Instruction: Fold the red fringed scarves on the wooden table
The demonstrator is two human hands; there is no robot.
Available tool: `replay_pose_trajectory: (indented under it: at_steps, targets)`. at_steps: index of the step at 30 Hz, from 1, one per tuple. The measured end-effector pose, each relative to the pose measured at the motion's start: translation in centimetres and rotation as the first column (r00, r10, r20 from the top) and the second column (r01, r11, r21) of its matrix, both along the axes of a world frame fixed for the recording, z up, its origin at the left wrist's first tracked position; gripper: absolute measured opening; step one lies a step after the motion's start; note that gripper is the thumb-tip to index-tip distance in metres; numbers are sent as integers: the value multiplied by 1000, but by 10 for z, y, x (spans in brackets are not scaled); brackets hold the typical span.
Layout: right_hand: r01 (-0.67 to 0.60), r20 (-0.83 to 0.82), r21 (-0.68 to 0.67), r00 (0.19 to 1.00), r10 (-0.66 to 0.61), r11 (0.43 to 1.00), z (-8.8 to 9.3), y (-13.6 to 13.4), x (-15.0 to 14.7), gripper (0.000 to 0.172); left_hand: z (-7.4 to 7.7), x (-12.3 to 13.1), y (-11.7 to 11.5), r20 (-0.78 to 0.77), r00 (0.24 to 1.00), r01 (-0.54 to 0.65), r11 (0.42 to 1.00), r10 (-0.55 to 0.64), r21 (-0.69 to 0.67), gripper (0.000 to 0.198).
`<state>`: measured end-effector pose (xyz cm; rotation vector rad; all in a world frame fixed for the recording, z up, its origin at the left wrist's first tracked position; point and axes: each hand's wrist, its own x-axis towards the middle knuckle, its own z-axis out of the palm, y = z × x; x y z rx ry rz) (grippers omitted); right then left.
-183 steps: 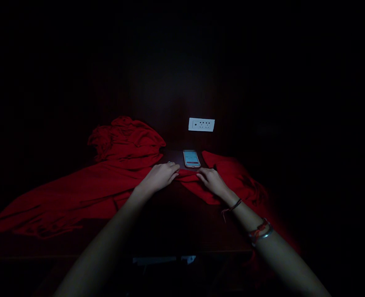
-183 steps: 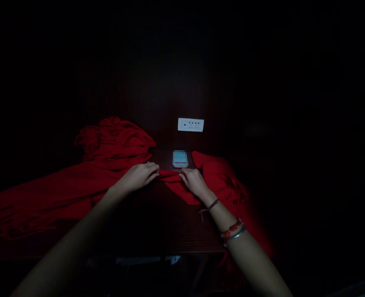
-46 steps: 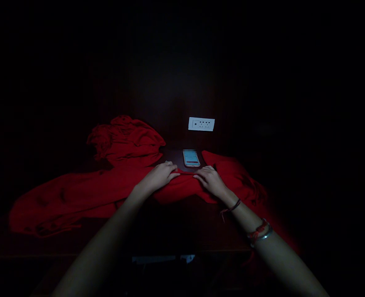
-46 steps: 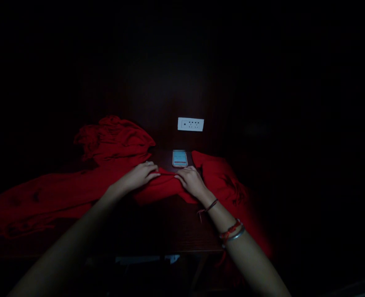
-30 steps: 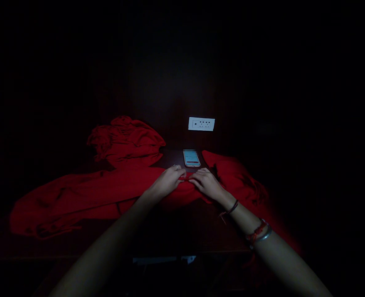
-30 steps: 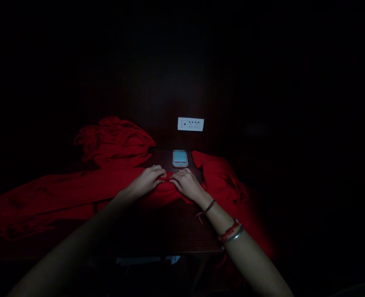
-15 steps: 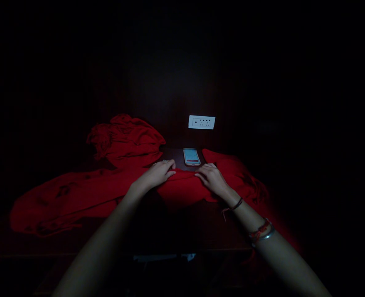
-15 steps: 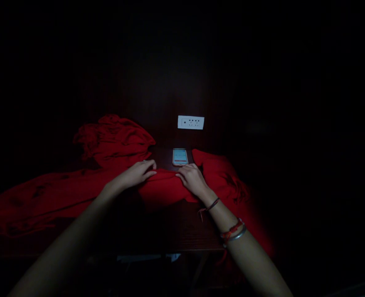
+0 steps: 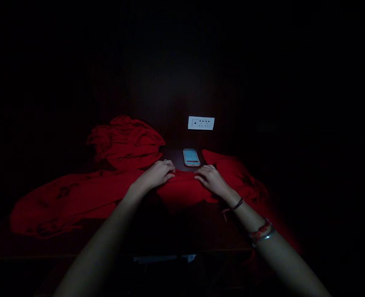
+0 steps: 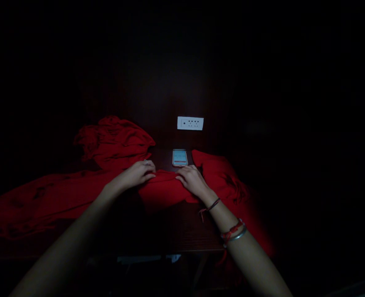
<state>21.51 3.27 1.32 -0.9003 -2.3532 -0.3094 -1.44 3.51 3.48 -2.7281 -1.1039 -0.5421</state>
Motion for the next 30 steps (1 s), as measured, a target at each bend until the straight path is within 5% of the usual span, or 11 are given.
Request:
replay_pose_trajectory:
  at_steps: [5, 17, 22, 30]
  targets:
    - [-17, -33, 28, 999, 18, 999, 2, -3, -1, 17, -6, -2, 2, -19, 1000, 17, 997, -19, -73, 13]
    - [111, -10, 2, 994, -110, 994, 2, 0, 1, 15, 4, 4, -4, 119, 990, 64, 996, -71, 62, 10]
    - [-26, -20, -28, 999, 25, 999, 0, -6, -7, 34, -4, 20, -10, 150, 983, 94, 994, -101, 53, 13]
    - [-80, -140, -6, 987, 79, 997, -2, -6, -15, 16, 4, 26, -19, 266, 956, 121, 992, -121, 17, 12]
